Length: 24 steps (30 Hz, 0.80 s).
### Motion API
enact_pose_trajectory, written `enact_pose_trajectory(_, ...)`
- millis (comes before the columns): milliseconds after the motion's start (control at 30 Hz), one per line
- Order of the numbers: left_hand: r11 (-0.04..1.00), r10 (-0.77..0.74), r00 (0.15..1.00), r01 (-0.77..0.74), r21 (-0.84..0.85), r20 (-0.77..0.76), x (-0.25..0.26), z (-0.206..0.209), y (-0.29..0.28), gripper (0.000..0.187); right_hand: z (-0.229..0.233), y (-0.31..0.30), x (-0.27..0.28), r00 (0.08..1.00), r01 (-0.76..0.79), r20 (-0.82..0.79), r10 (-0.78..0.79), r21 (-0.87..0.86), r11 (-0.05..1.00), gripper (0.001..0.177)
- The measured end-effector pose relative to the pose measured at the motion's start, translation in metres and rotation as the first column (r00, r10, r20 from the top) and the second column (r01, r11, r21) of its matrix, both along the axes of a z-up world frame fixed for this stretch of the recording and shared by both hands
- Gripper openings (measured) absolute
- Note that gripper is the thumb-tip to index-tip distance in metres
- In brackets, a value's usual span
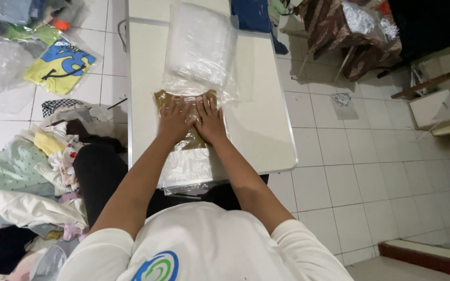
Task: Folding individual clothing items and placing them into clear plastic bags on a white table in a stockroom environment.
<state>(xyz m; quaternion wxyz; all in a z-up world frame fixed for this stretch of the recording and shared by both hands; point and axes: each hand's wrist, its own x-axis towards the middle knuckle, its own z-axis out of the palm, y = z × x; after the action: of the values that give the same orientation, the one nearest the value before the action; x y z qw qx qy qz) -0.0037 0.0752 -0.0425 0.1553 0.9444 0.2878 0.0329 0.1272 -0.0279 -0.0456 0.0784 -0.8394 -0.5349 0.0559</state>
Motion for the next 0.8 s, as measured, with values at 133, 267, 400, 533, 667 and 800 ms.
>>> enact_pose_trajectory(133,0.987,0.161,0.987,-0.161,-0.026,-0.003,-0.029,0.027,0.013,0.088,0.028,-0.007,0.003,0.981,0.152,-0.106,-0.162,-0.101,0.983,0.084)
enact_pose_trajectory(267,0.97,0.209,0.957,-0.228,-0.078,-0.199,-0.029,0.036,0.021,0.111,0.026,-0.003,0.008,0.966,0.218,-0.098,-0.238,-0.182,0.959,0.088)
enact_pose_trajectory(400,0.963,0.232,0.936,-0.259,-0.072,-0.263,-0.033,0.052,0.017,0.116,0.012,-0.01,0.011,0.959,0.238,-0.135,-0.25,-0.098,0.966,0.085)
enact_pose_trajectory(533,0.987,0.122,0.989,-0.13,0.099,0.084,-0.058,0.056,-0.025,0.098,0.032,-0.049,-0.038,0.993,0.051,-0.111,-0.038,0.111,0.993,0.069)
enact_pose_trajectory(667,0.938,-0.308,0.951,0.306,0.161,-0.008,-0.096,-0.009,-0.068,0.092,0.013,-0.101,-0.055,0.956,-0.272,-0.066,0.285,0.158,0.949,0.077)
enact_pose_trajectory(800,0.926,-0.359,0.915,0.373,0.051,-0.183,-0.153,-0.03,-0.074,0.089,0.007,-0.168,-0.027,0.972,-0.223,-0.092,0.216,-0.068,0.972,0.072)
